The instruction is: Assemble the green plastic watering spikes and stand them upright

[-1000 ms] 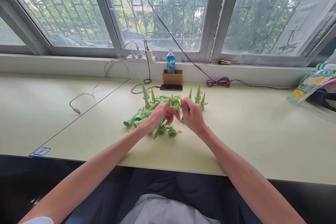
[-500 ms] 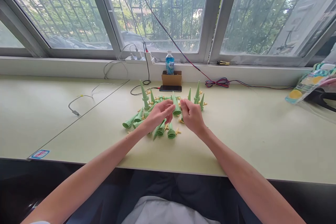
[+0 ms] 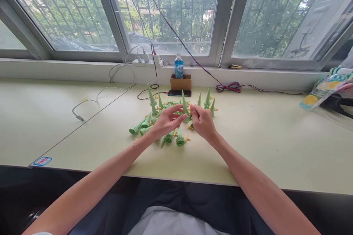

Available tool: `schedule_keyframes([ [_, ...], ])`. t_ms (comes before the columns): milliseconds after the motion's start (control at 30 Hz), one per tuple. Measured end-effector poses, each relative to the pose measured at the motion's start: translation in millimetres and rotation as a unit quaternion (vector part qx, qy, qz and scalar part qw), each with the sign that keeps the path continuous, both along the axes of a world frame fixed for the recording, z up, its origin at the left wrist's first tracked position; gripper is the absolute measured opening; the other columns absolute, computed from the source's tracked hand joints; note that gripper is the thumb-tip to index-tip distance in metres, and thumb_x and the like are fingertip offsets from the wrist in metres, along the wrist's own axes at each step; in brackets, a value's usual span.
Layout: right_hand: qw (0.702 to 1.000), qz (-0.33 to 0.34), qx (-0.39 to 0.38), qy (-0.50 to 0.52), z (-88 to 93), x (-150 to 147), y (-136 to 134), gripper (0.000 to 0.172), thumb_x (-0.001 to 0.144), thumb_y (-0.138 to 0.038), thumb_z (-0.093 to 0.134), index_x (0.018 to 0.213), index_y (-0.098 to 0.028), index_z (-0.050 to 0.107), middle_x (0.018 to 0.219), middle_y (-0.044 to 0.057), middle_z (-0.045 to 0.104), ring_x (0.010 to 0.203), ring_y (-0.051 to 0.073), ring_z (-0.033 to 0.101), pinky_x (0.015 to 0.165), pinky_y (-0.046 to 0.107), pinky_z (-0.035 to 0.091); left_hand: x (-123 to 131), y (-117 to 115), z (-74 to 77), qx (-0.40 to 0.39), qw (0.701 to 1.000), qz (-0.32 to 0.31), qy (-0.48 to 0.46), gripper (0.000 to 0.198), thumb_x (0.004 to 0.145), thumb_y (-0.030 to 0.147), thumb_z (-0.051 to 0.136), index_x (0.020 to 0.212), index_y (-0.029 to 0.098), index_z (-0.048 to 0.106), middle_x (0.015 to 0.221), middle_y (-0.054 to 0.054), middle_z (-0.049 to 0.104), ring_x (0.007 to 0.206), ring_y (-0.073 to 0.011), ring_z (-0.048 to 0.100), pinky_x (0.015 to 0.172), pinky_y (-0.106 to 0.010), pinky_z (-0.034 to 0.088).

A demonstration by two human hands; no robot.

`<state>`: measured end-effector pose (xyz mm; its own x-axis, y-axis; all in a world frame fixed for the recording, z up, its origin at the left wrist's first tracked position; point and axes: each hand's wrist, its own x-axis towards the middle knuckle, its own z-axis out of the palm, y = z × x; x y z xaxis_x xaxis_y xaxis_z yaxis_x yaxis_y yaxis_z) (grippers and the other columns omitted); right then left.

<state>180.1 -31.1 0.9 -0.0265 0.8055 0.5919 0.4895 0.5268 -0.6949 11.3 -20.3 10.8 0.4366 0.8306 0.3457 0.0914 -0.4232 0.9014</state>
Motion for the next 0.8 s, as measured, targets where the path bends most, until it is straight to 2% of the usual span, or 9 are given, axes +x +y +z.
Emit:
schedule_keyframes([
  [267,1.000,-0.016,0.016,-0.022,-2.5,0.0,3.6,0.045,0.097,-0.050,0.037,0.063,-0.021,0.039,0.052,-0.004,0.037,0.049,0.011,0.030,0.047,0.025,0.027,0.4,2.3,-4.6,0.065,0.997,0.021,0.026,0.045,0.084,0.039,0.065,0.125,0.021,0.061,0.101,-0.006,0.059,0.054,-0.0050,0.047,0.046,-0.019,0.047],
  [467,0.999,0.002,-0.008,-0.051,-6.5,0.7,7.2,0.044,0.097,-0.049,0.036,0.066,-0.020,0.047,0.057,-0.001,0.050,0.050,0.012,0.036,0.048,0.025,0.030,2.3,4.2,-6.2,0.131,0.989,0.045,0.045,0.032,0.086,0.030,0.060,0.115,0.020,0.067,0.103,-0.006,0.063,0.053,-0.0042,0.043,0.051,-0.020,0.049],
  [800,0.999,0.000,-0.018,-0.052,-6.4,-0.2,7.2,0.049,0.096,-0.054,0.035,0.062,-0.020,0.046,0.054,0.000,0.049,0.049,0.012,0.039,0.047,0.025,0.030,3.1,5.4,-9.2,0.166,0.982,0.073,0.056,0.031,0.087,0.023,0.057,0.116,0.023,0.069,0.105,-0.007,0.063,0.052,-0.0044,0.043,0.048,-0.019,0.046],
])
